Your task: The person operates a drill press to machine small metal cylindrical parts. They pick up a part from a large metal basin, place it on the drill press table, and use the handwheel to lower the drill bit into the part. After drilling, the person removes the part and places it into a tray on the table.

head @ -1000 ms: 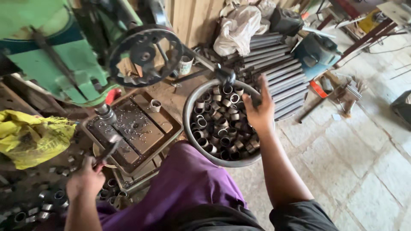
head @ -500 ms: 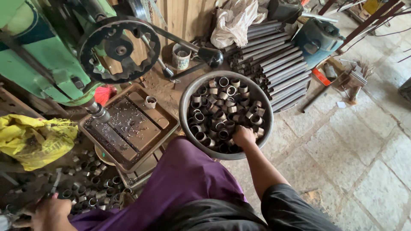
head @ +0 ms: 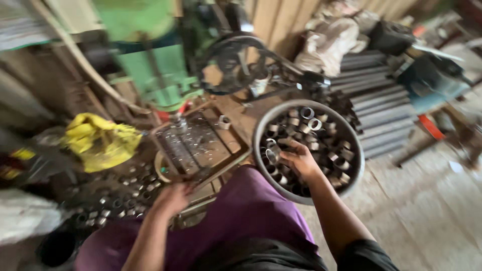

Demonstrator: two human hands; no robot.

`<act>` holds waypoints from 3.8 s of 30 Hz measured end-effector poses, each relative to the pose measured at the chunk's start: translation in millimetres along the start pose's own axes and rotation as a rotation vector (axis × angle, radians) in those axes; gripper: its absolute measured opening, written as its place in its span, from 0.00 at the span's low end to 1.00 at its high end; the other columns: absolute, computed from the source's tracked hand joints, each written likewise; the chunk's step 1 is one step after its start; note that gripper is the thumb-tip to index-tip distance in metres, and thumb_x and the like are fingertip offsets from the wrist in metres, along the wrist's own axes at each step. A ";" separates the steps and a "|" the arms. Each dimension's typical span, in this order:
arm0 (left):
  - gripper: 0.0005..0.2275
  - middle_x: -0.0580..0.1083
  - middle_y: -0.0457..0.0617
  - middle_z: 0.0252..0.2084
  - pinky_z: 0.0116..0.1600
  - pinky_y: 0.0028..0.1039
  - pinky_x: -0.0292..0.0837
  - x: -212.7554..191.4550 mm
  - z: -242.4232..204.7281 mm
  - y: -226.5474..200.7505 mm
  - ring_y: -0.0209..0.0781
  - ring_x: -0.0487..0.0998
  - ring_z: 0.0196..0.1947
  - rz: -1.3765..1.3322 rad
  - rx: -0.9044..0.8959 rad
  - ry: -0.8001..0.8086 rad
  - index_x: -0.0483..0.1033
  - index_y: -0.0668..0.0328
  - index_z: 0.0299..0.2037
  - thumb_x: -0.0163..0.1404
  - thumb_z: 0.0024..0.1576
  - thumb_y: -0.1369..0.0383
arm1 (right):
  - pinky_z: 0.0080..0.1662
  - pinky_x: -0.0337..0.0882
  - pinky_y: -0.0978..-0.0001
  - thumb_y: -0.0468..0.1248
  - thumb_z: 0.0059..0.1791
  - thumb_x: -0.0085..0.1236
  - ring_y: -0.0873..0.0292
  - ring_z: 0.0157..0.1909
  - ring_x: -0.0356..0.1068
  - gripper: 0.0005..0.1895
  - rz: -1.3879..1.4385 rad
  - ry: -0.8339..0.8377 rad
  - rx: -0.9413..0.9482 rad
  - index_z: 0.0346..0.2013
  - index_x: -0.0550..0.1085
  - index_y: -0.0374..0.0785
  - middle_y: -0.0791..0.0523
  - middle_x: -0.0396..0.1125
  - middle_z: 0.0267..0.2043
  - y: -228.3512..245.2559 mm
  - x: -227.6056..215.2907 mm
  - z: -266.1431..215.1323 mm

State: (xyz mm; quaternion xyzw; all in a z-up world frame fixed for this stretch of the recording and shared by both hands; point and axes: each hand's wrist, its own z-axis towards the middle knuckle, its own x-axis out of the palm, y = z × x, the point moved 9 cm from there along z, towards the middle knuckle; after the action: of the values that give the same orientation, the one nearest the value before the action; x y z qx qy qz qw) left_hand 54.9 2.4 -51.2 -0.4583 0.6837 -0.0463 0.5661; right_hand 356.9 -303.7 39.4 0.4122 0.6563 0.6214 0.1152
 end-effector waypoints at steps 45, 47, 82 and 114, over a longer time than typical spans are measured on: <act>0.21 0.72 0.52 0.44 0.62 0.45 0.71 45.8 -23.8 -91.3 0.48 0.74 0.48 -0.476 0.188 0.297 0.69 0.60 0.55 0.56 0.49 0.72 | 0.74 0.51 0.36 0.37 0.42 0.47 0.36 0.70 0.57 0.32 0.514 0.355 0.181 0.61 0.64 0.32 0.41 0.59 0.62 -82.4 153.3 15.2; 0.22 0.72 0.52 0.44 0.57 0.41 0.73 39.2 -25.4 -95.3 0.45 0.74 0.46 -0.478 0.198 0.249 0.69 0.60 0.56 0.55 0.49 0.74 | 0.72 0.54 0.38 0.37 0.43 0.45 0.36 0.69 0.58 0.33 0.421 0.316 0.218 0.62 0.64 0.30 0.39 0.58 0.62 -84.3 156.3 11.4; 0.12 0.76 0.42 0.47 0.55 0.44 0.69 -93.1 4.6 -4.8 0.49 0.77 0.50 0.328 -0.054 -0.547 0.78 0.41 0.45 0.54 0.57 0.52 | 0.28 0.63 0.73 0.38 0.57 0.53 0.68 0.25 0.63 0.17 -1.149 -0.067 -0.297 0.61 0.75 0.39 0.59 0.68 0.26 227.2 151.6 17.8; 0.14 0.76 0.43 0.48 0.53 0.42 0.69 -87.8 8.7 -0.3 0.48 0.77 0.50 0.353 -0.061 -0.550 0.77 0.41 0.47 0.53 0.56 0.50 | 0.30 0.64 0.82 0.35 0.55 0.61 0.76 0.27 0.63 0.16 -1.081 -0.221 -0.474 0.56 0.75 0.31 0.65 0.70 0.28 222.3 132.9 32.0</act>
State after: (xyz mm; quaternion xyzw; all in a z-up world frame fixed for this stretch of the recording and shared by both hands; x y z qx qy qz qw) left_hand 56.8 65.8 10.2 -0.3447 0.5751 0.1985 0.7149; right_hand 382.4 -214.6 283.4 0.0451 0.6005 0.5575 0.5714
